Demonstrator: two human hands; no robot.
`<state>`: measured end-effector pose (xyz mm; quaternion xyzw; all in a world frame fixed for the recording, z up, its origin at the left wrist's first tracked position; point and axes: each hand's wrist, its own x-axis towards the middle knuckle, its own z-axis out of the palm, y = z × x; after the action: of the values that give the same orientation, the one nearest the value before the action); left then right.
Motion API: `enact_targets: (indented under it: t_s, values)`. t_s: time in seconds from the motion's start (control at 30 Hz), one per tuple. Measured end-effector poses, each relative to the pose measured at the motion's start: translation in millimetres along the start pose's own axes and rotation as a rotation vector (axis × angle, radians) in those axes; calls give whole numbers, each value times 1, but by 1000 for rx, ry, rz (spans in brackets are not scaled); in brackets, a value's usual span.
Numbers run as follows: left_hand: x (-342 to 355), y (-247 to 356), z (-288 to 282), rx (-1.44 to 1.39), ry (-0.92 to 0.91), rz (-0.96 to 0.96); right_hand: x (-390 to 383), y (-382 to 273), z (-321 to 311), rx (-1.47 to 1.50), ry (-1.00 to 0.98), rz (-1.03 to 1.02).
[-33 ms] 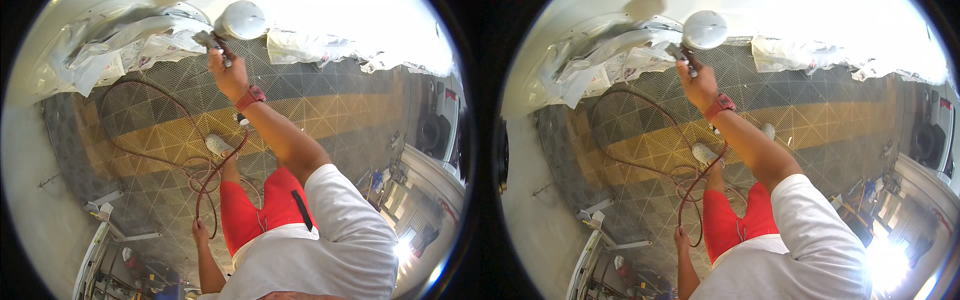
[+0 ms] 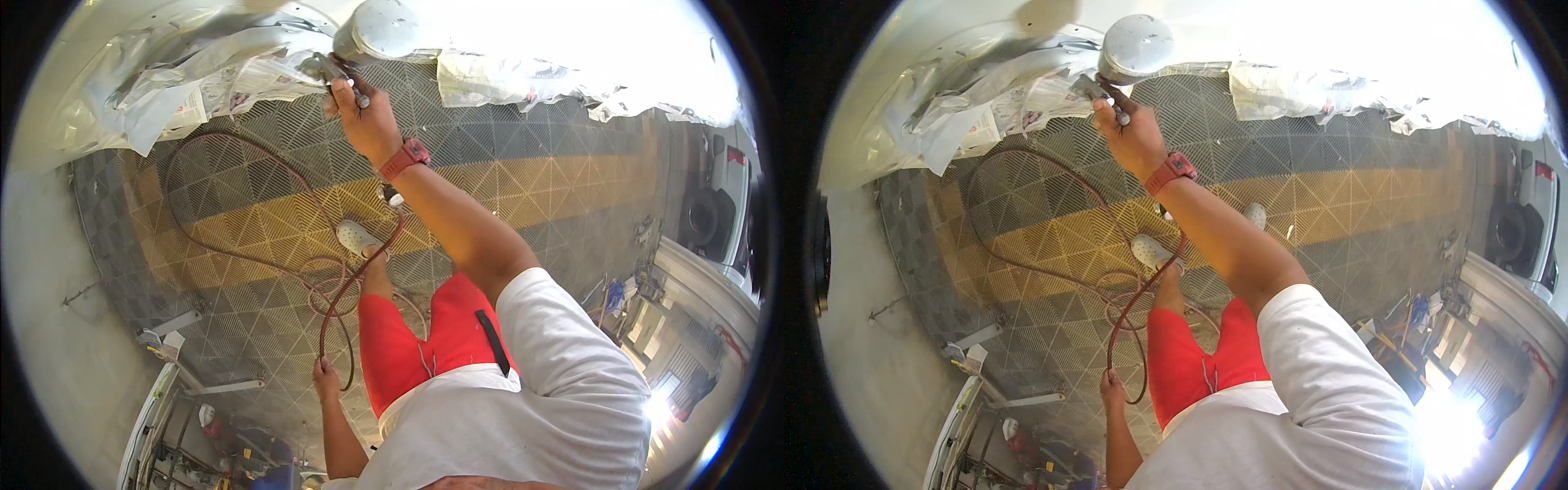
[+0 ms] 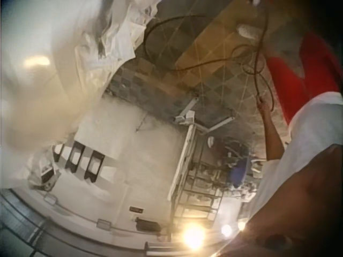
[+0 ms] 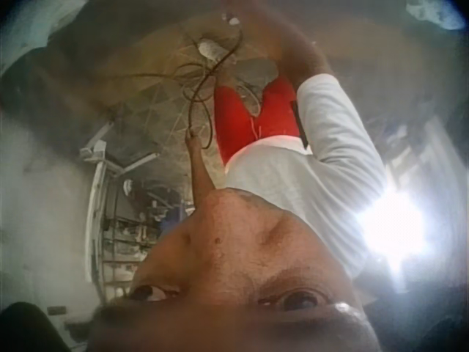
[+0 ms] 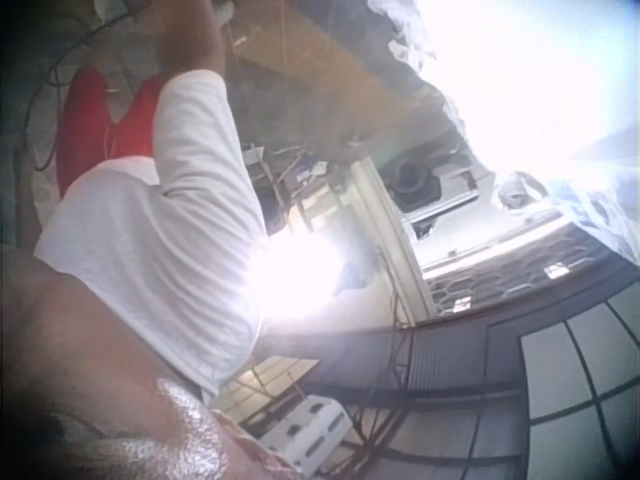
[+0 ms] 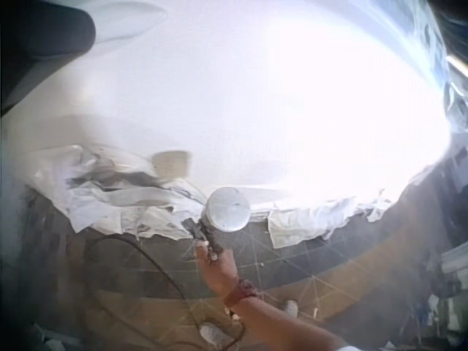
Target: The person uses a spray gun to apply white paint to the side and rear of a white car. The vehicle is partially masked with newspaper and plastic sheeting. The person moves around the car, spraying the door, rear quarter panel, and bumper area in smooth, overlapping strokes.
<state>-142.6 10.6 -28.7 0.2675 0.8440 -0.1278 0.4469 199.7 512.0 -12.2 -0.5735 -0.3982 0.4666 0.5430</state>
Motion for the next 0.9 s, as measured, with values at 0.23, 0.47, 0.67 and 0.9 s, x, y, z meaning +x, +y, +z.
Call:
enact_targets:
  t_s: [0.23,0.47,0.67,0.9]
  values:
    - [-18,34,4,119,-49,88,9,-28,-73,-108,104,35]
    - [-38,135,48,179,-115,312,-5,-32,-273,-299,283,-102]
    - [-74,229,102,250,-144,530,-20,-50,-421,-283,395,-11]
    - [-117,301,163,265,-217,637,-18,-58,-559,-303,507,-43]
